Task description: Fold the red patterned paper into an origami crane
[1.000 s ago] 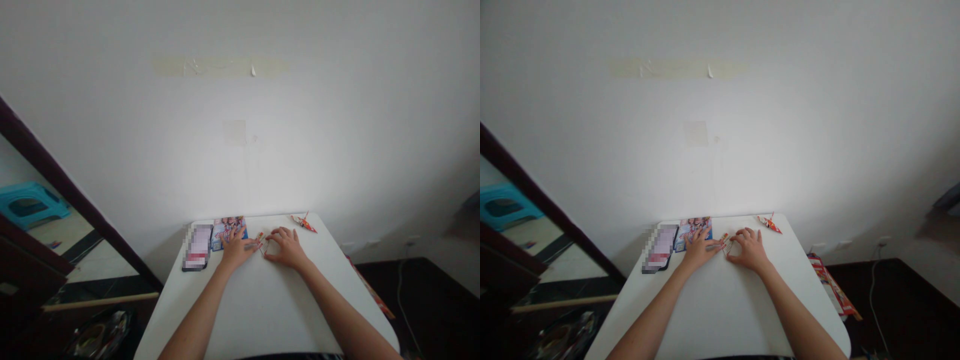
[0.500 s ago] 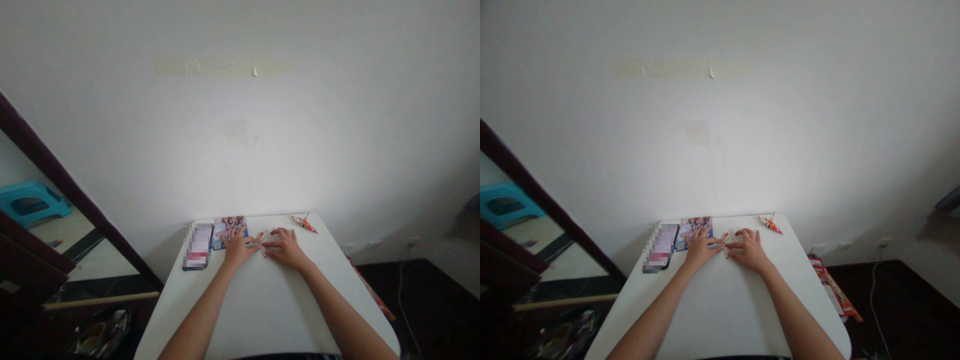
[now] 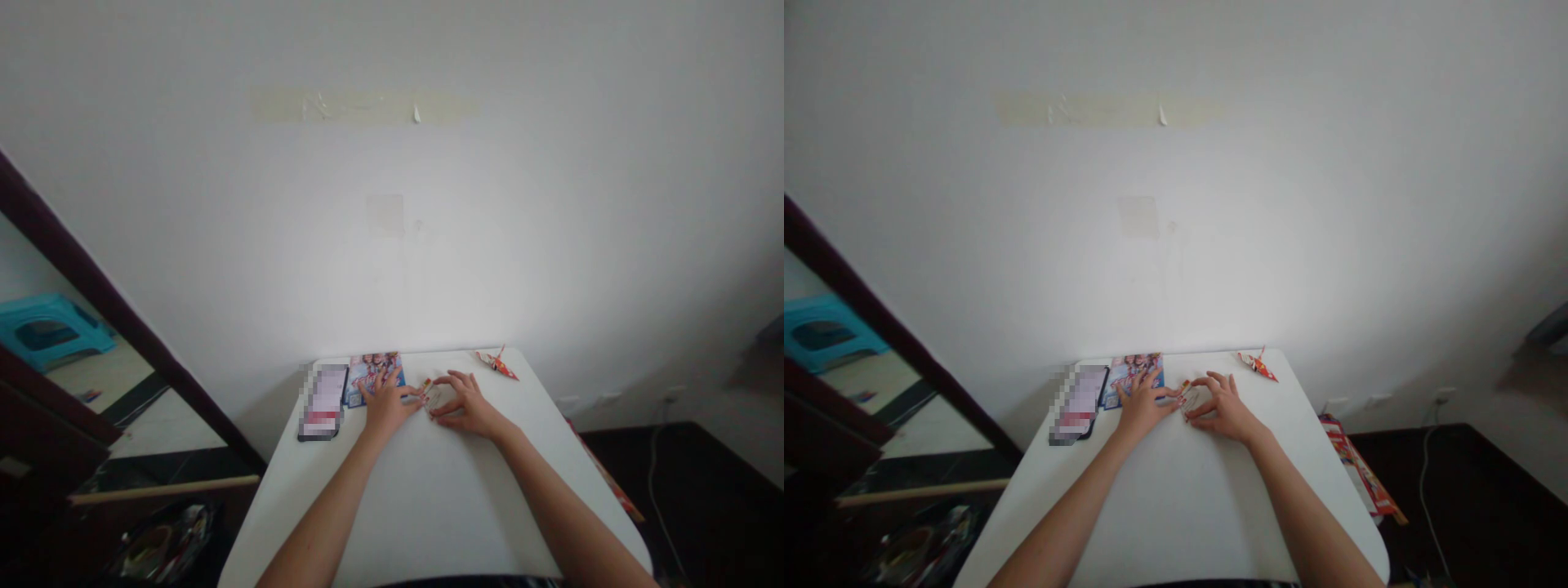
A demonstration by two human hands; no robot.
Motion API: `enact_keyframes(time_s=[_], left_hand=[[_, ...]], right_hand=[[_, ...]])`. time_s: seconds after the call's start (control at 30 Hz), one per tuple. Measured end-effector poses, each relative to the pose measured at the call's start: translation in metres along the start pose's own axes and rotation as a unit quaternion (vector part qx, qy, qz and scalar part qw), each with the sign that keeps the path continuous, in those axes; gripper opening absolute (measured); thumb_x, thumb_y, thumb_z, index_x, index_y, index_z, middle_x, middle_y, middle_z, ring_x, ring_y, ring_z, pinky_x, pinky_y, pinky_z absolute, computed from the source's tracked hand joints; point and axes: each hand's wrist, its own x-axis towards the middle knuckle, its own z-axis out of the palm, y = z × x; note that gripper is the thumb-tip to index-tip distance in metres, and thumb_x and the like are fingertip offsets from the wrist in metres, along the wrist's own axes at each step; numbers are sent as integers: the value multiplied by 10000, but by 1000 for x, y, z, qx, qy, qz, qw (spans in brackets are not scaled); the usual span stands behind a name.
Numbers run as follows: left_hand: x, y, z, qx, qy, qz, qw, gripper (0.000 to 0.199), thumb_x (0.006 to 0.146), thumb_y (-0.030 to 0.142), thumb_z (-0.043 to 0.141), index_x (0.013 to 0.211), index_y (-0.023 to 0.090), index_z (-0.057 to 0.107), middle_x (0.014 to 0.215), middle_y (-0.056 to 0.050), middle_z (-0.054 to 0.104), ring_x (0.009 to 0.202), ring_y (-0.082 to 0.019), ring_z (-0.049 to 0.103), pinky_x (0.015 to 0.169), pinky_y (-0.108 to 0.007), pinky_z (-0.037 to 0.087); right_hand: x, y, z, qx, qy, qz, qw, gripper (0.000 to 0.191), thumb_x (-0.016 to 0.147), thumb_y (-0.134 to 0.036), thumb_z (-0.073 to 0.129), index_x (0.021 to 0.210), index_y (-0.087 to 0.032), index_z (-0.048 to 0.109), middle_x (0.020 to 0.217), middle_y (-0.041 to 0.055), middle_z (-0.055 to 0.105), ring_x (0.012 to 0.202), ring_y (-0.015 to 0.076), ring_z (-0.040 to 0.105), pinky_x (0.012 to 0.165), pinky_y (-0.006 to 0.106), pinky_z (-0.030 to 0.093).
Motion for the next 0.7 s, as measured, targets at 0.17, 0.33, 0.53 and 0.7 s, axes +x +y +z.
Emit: enact_keyframes(time_s=[0.17,0.33,0.53,0.7], left_hand=[[0,1,-1,-6,-2,-5,1000,232,761,508,784,977,425,794,1567,6,462,1486,-406,257,1096,-825,-27],[-1,1,1,-4,6,-1,1000,221,769,502,780,957,389,801,1572,-7,456,1486,-391,254,1108,-808,-28],[-2,-2,5,-5,14,16,1000,210,786,486,770,984,419,790,1535,3,500,1479,-413,267,1101,-820,-24],[-5,-4,3,-18,3,29,999,259,777,492,776,1032,449,776,1521,25,513,1457,-402,303,1138,-785,-25]], right_hand=[[-1,1,-1,6,-13,-13,1000,206,844,-488,702,1033,-441,769,1538,-33,431,1512,346,160,1179,709,-17],[-2,0,0,17,-11,-25,999,181,834,-475,719,993,-421,784,1512,-14,460,1515,335,157,1190,692,-12],[-2,2,5,21,16,-27,999,158,817,-485,738,947,-413,794,1500,-19,478,1496,335,210,1205,679,42],[2,15,13,24,85,-30,996,185,859,-360,693,1018,-373,786,1410,18,571,1437,292,336,1212,558,242]])
